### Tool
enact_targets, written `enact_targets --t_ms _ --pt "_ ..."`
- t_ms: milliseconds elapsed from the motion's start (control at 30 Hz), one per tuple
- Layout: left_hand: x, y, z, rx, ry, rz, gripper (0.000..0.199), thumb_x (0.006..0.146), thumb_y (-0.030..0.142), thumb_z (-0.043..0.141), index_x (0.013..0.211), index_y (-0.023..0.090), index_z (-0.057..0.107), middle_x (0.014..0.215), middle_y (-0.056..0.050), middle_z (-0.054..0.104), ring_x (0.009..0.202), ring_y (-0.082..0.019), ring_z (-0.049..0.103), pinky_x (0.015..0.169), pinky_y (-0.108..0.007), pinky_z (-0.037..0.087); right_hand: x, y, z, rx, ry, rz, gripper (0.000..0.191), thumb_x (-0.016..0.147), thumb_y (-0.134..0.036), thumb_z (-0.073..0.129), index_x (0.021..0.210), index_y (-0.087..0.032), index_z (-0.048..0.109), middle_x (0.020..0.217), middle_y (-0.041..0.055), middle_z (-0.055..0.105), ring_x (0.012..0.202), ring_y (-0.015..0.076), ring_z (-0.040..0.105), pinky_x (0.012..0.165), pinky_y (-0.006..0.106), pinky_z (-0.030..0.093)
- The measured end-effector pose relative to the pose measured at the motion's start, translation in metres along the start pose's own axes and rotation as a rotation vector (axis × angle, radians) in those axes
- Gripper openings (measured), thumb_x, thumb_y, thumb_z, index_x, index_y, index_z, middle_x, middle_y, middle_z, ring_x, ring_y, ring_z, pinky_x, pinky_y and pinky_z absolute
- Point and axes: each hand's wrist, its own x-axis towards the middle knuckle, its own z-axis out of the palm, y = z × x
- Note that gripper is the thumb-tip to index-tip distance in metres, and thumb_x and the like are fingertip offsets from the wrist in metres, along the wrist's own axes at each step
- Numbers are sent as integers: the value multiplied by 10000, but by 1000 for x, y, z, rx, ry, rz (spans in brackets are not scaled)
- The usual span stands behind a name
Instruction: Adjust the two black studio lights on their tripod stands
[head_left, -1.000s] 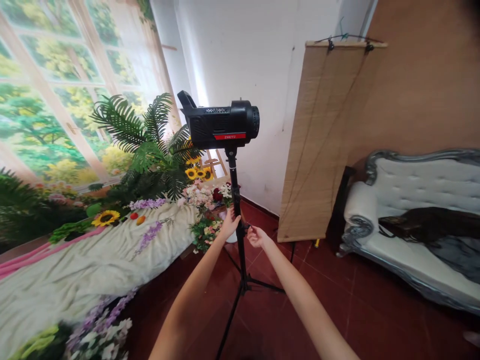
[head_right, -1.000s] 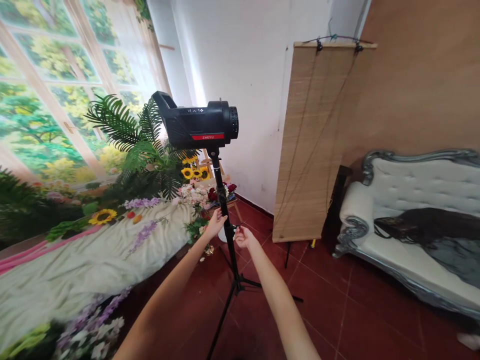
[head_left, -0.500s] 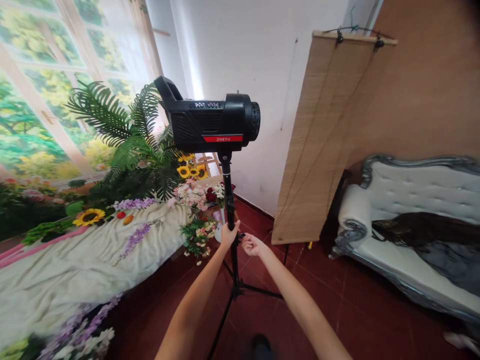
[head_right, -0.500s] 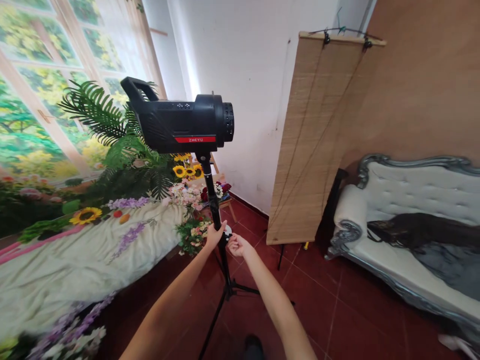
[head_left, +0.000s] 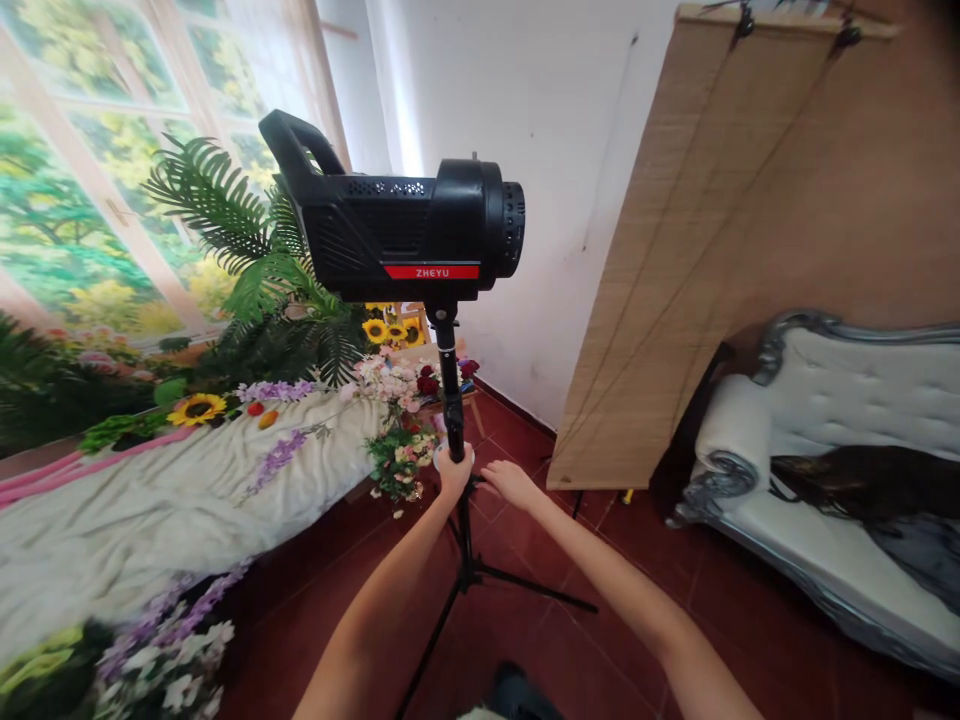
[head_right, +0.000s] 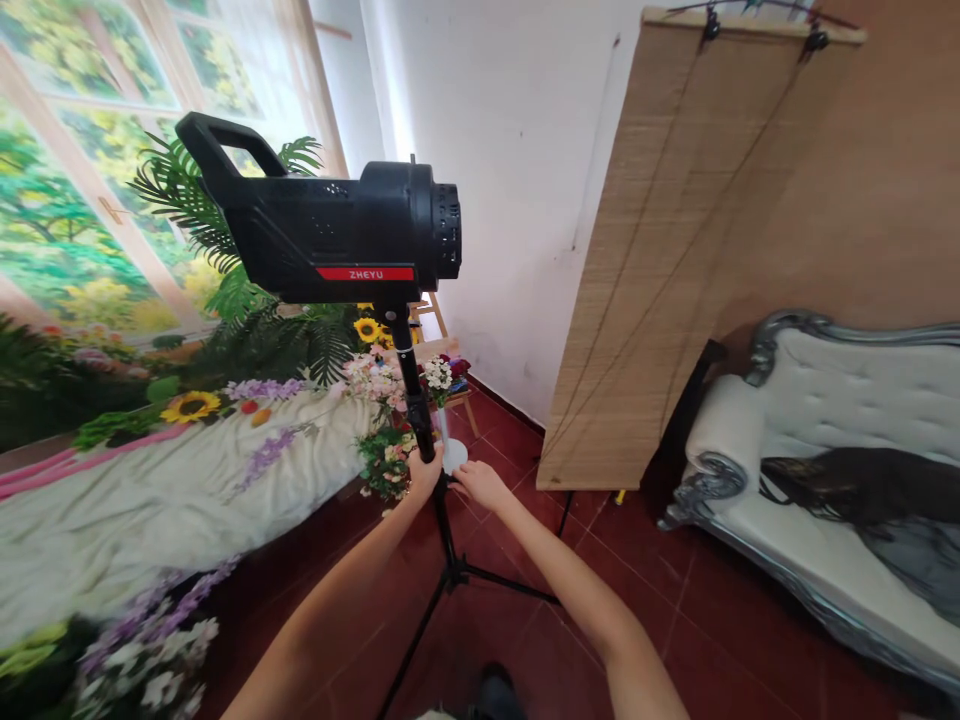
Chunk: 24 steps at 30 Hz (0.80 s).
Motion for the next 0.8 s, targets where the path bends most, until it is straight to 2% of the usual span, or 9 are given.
enact_targets --t_ms 100,267,433,567,667,800 --pt "0 -2 1 25 28 50 315 657 416 594 486 198 443 476 19 455 473 -107 457 471 -220 350 -3 2 -1 -178 35 -94 230 809 -397 643 713 -203 566 705 28 539 751 152 526 734 233 388" --pt "1 2 2 13 43 56 289 676 411 589 524 191 479 490 7 493 474 -116 491 467 -219 371 -7 3 7 -251 65 -122 224 872 -403 558 760 -211 581 732 45 537 758 159 507 744 242 386" --pt "3 30 -2 -21 13 74 355 692 467 610 518 178 499 458 1 500 422 -106 478 424 -210 350 -8 3 7 -155 90 -92 219 852 -420 581 774 -216 597 715 35 522 728 156 482 720 238 378" --pt "6 48 -4 -77 -10 109 406 692 504 617 496 177 479 422 17 465 377 -87 437 395 -200 323 -8 6 7 -239 93 -108 216 870 -411 560 783 -217 600 692 28 512 690 145 470 686 232 366" --pt "5 48 -4 -109 -31 113 424 676 512 633 481 176 463 413 23 455 366 -74 420 397 -195 323 -9 8 8 -319 95 -131 222 879 -420 546 813 -216 606 701 29 524 681 141 480 660 226 358" --pt "2 38 -4 -170 -58 42 390 634 500 672 524 174 489 420 34 456 359 -77 419 386 -196 320 -9 2 8 -472 63 -117 258 909 -431 485 847 -209 602 745 42 571 715 146 526 638 219 363"
